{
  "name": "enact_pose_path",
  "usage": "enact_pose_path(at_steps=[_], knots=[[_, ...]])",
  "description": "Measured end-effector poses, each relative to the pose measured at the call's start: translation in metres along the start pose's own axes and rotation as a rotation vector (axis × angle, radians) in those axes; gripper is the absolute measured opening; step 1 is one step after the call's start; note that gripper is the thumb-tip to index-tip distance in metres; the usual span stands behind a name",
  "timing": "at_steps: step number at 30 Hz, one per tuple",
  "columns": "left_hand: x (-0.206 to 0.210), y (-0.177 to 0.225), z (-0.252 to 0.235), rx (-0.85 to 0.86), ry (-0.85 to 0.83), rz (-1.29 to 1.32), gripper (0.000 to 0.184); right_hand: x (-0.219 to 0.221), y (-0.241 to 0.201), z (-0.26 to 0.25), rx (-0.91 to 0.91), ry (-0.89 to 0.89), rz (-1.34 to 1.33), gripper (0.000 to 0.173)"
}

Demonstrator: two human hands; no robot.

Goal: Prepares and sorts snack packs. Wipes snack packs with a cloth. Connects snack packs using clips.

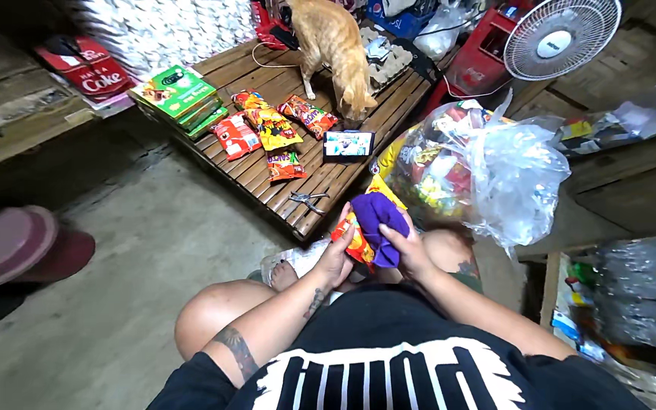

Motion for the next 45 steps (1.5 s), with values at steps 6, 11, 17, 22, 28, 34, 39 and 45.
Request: enact_pose_path(at_steps=[6,11,17,22,28,34,39,45], knots=[[0.004,-0.004,-0.003,-0.018,-0.095,-0.191,0.058,-0.029,-0.013,-0.012,-0.131,0.151,0.208,0.057],[0.011,-0.002,-0.002,-0.011,-0.227,-0.167,0.064,-0.039,-0.015,-0.021,-0.369,-0.036,0.887,0.044],[0.003,-0.003,0.005,-0.065,-0.037,-0.038,0.055,0.027,-0.010,0.023,-0.707,-0.367,0.977,0.028],[0.025,-0.004,0.009,-0.123,-0.358,0.009,0.057,-0.025,-0.008,-0.027,-0.483,-0.023,0.943,0.039],[0.019,0.003,0.001,-0.074,-0.292,0.097,0.058,-0.007,-0.003,-0.014,-0.404,-0.035,0.922,0.039],[0.013,0.006,0.002,-0.031,-0.182,0.039,0.056,0.027,-0.006,-0.005,-0.632,-0.267,0.957,0.029],[0.027,0.009,0.004,-0.071,-0.372,0.054,0.062,-0.046,0.006,-0.050,-0.256,0.078,0.915,0.045],[0.022,0.024,-0.002,0.025,-0.249,0.169,0.059,-0.024,0.009,0.005,-0.625,-0.022,0.862,0.033]])
Point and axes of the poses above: each hand's wrist, its own z-axis away from the middle knuckle, its own x-axis out of the palm, y = z × x, the point moved 7 cm from there along -z, towards the middle knuckle, and after that the axes turned 9 degrees about -x, right-handed, at the moved point
